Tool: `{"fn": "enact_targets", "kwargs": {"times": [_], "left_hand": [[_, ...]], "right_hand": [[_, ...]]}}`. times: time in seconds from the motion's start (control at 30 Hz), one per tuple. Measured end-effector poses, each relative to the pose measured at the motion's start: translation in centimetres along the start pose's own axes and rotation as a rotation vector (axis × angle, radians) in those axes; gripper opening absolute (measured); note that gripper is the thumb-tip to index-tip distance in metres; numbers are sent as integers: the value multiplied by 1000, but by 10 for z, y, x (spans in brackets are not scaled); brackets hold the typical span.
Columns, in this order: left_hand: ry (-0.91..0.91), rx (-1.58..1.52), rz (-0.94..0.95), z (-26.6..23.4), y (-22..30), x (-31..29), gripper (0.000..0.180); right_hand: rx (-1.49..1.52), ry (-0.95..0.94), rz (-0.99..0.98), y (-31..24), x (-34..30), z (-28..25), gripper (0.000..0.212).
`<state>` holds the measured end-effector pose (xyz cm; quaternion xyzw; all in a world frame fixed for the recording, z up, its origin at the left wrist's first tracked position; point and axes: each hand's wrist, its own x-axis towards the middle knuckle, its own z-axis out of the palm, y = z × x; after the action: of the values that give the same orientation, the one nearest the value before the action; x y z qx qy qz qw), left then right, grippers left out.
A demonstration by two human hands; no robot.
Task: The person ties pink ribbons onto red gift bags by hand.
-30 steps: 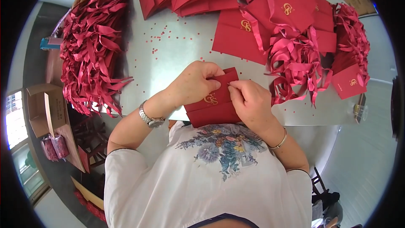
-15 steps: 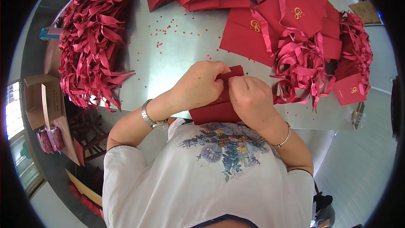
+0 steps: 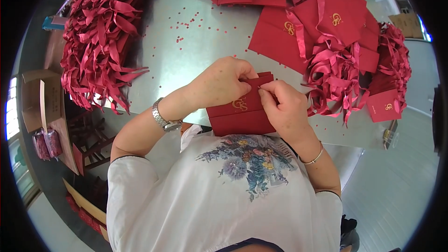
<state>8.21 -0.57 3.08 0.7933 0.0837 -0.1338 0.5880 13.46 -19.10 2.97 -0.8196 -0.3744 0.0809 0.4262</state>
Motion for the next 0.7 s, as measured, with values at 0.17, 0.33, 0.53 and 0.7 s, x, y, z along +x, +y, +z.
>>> {"fn": "enact_targets", "kwargs": {"times": [0.17, 0.33, 0.53, 0.7], "left_hand": [[17, 131, 42, 5, 8, -4, 18], [110, 258, 146, 13, 14, -13, 19], [94, 257, 125, 14, 15, -17, 21], [119, 171, 120, 4, 1, -20, 19]], "right_hand": [[-115, 4, -95, -3, 4, 4, 9], [-156, -125, 83, -12, 12, 1, 18], [-22, -132, 123, -7, 19, 9, 21], [69, -157, 136, -10, 8, 8, 19]]}}
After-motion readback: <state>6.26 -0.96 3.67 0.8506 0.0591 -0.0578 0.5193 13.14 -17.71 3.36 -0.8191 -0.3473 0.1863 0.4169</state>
